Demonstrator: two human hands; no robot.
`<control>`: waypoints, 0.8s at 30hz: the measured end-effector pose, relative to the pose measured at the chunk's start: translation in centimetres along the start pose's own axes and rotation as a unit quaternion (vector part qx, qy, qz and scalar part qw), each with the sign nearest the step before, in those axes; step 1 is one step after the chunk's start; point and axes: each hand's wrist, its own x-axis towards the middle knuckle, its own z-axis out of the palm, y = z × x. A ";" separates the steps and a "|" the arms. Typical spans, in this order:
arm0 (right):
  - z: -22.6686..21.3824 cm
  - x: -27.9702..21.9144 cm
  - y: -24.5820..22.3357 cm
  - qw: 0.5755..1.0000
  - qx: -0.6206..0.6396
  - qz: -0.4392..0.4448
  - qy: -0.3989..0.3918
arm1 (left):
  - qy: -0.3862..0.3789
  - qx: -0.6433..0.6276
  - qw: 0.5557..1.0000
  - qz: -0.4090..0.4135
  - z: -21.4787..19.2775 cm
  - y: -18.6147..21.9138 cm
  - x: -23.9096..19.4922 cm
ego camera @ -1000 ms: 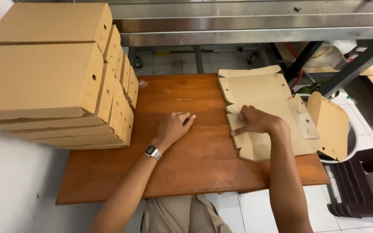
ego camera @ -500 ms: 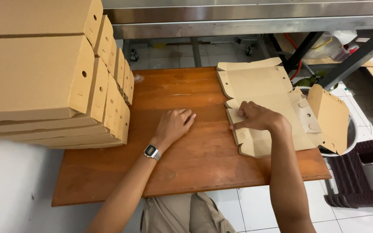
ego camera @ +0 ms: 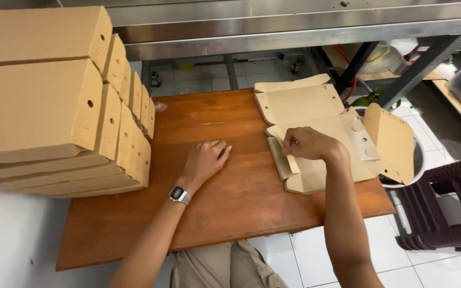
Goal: The person assembles flat cardboard boxes by folding the sides and tucking tabs into slots to form rectangular containers. The person stacks the completed boxes on the table and repeats the process with additional flat pieces.
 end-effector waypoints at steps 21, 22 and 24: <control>-6.0 -16.8 -1.8 0.767 -0.193 -0.192 0.582 | -0.055 -0.515 0.825 -0.226 -1.4 3.3 0.4; -4.7 -17.8 -0.9 0.767 -0.191 -0.192 0.582 | -0.056 -0.514 0.825 -0.227 -1.2 3.1 0.4; -2.1 -19.7 0.8 0.766 -0.079 -0.240 0.591 | -0.160 -0.717 0.654 -0.183 -0.7 2.7 0.3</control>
